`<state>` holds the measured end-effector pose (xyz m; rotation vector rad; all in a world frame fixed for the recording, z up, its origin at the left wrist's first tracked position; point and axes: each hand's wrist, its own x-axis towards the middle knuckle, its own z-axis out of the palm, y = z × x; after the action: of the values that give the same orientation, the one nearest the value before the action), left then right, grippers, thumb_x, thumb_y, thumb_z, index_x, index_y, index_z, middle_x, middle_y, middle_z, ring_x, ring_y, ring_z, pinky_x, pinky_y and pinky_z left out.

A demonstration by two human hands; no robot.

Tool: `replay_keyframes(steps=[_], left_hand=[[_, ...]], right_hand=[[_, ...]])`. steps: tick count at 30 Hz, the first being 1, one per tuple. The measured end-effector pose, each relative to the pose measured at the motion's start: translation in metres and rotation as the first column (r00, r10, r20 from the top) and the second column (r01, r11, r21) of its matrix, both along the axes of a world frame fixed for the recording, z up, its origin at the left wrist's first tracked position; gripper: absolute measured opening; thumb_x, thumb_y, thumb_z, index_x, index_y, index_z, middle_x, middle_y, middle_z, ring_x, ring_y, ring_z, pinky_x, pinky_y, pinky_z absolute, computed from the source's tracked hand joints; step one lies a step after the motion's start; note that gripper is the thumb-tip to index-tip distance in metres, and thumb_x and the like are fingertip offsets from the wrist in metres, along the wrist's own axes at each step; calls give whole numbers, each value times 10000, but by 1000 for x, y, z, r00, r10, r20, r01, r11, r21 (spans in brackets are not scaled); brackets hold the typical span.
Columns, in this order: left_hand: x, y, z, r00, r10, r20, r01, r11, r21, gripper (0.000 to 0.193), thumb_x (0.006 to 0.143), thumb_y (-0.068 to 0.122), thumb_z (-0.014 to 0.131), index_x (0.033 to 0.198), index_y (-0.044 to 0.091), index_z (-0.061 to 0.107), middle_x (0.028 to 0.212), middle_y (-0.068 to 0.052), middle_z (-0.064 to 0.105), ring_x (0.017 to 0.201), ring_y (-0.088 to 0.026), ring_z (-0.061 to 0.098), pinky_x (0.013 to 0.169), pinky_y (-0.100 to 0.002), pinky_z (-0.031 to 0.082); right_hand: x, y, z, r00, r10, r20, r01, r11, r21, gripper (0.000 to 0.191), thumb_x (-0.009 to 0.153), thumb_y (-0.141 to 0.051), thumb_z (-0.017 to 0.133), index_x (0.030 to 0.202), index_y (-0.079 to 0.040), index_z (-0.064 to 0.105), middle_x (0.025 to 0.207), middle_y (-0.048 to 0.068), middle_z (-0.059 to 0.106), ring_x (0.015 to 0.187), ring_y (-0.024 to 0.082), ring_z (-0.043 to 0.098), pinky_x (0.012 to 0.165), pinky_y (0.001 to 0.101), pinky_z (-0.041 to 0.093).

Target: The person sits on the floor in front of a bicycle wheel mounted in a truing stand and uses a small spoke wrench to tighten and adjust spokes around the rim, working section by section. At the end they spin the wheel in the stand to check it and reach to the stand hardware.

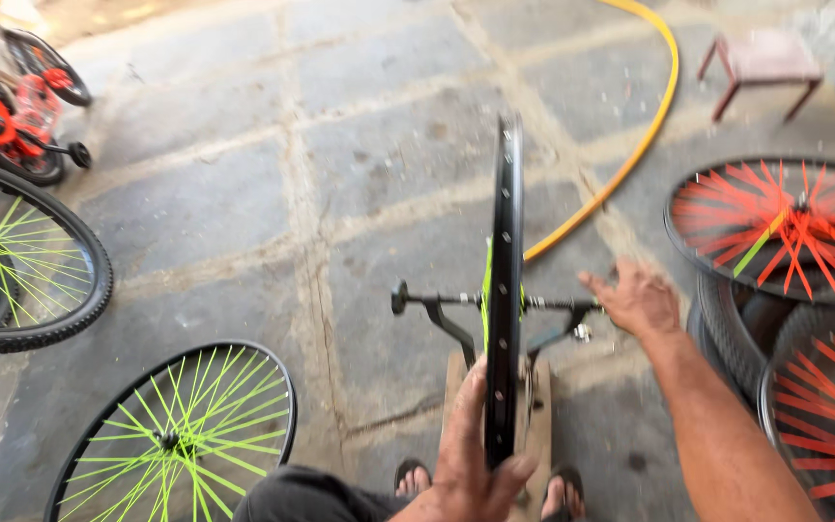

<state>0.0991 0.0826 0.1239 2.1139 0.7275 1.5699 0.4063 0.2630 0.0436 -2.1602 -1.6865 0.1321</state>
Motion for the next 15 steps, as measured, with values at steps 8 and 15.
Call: replay_keyframes(steps=[8,15], left_hand=[[-60,173,-43,855,475,-207,-504,855,-120,479,943,315,705,1295,20,569,1240,-187,658,1182,-361,607,974,-455,497],[-69,243,-62,808,310,-501,-556,681,-476,334,899,412,727,1019,102,767,923,-126,758,891,-307,719,799,-422,536]], right_hand=[[-10,-8,-65,942,215,-260,-24,812,583,486,1050,-511,616,947,-37,649,867,161,672,813,345,657,722,434,512],[12,38,-27,973,73,-217,-126,962,-242,653,924,-660,665,803,-19,694,763,208,701,788,369,699,741,462,530]])
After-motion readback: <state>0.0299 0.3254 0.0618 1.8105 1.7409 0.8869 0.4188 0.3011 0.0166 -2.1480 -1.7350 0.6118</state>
